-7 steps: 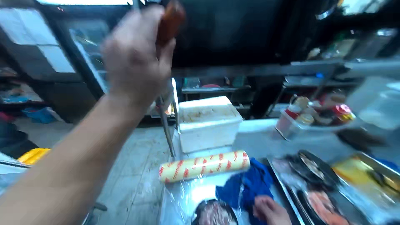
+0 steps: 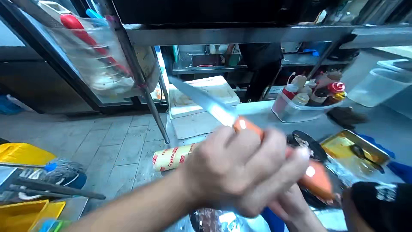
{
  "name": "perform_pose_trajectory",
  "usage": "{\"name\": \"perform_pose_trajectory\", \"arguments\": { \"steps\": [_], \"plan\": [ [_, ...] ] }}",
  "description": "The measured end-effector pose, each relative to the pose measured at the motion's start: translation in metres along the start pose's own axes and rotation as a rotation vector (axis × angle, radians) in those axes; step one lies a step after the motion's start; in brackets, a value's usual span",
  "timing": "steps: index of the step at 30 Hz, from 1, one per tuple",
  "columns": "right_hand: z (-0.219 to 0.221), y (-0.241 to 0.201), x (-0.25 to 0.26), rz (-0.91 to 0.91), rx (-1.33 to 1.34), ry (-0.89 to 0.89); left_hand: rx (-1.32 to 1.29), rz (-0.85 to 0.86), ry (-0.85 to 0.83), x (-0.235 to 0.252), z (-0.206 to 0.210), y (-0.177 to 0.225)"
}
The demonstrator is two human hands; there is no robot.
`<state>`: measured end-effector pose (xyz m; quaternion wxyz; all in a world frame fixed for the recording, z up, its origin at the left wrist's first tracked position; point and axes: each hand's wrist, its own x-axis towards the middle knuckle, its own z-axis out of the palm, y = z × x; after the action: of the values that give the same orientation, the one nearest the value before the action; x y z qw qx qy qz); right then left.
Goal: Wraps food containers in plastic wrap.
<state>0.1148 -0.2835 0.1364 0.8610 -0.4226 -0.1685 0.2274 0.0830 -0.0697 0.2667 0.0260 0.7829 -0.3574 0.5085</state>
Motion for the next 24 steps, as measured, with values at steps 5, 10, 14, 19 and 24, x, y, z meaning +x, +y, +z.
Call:
{"name": "perform_pose_trajectory", "arguments": {
  "steps": [5,10,14,19,24],
  "plan": [
    [-0.008,0.039,0.009,0.357,0.558,-0.111,-0.266,-0.252,-0.146,-0.111,0.080,0.076],
    [-0.026,0.084,0.032,0.350,0.293,0.126,-0.249,-0.676,-0.146,-0.191,0.094,0.115],
    [-0.025,0.078,0.063,0.277,-0.577,0.177,-0.347,-1.099,-0.658,-0.230,0.099,0.125],
    [0.002,0.072,0.108,0.223,-1.634,-0.541,-0.415,-1.154,-1.048,-0.231,0.103,0.135],
    [0.082,0.128,0.145,-0.017,-1.974,-1.164,-0.279,-1.121,-0.885,-0.237,0.106,0.146]
  ]
}}
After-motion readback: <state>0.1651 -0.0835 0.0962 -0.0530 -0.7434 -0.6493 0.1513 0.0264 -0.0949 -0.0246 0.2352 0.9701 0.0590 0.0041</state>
